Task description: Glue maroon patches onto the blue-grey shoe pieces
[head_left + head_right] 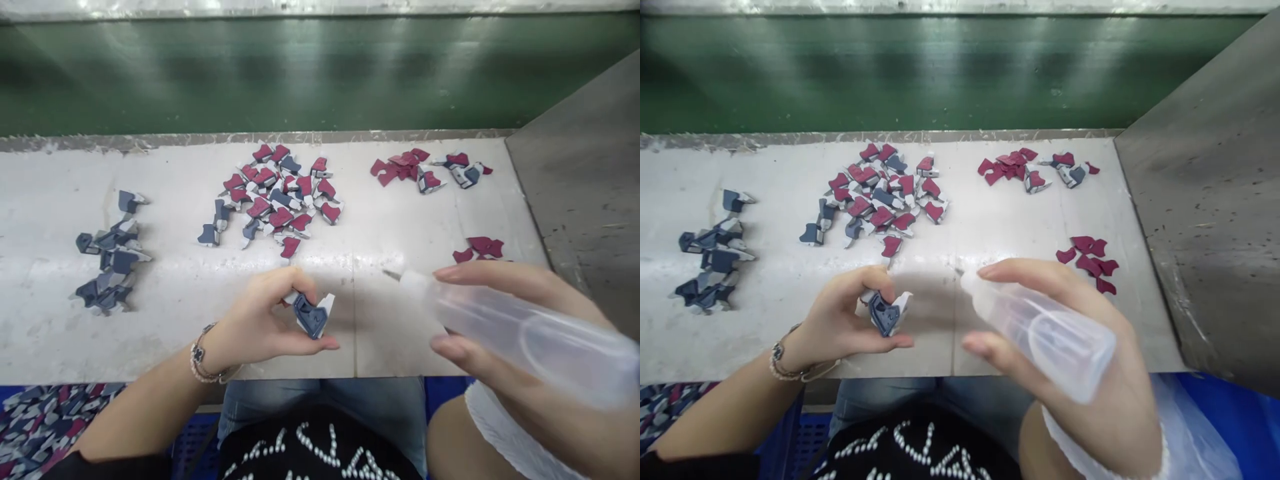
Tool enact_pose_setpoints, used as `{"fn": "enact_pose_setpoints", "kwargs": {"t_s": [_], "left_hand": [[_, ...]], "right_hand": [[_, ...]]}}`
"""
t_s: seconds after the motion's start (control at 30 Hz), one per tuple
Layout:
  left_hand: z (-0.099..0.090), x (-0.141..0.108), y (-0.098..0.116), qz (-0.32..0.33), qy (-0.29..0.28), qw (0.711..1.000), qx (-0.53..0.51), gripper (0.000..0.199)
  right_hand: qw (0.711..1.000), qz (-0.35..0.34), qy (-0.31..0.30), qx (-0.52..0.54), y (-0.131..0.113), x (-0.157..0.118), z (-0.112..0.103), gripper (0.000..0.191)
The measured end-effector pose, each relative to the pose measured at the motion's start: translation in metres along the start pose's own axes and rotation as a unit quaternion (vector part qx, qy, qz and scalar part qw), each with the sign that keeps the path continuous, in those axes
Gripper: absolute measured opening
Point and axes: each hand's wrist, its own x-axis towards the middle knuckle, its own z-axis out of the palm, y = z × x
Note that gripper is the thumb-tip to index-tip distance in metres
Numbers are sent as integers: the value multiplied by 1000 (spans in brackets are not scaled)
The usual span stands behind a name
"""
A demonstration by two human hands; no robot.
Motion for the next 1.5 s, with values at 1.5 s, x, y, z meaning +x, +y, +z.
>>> {"fn": "enact_pose_setpoints", "kwargs": {"t_s": [1.5], "left_hand": [[56,-28,-18,-226,-25,972,-64,30]], "right_hand": [[974,166,-86,-128,139,-42,-64,26]]}}
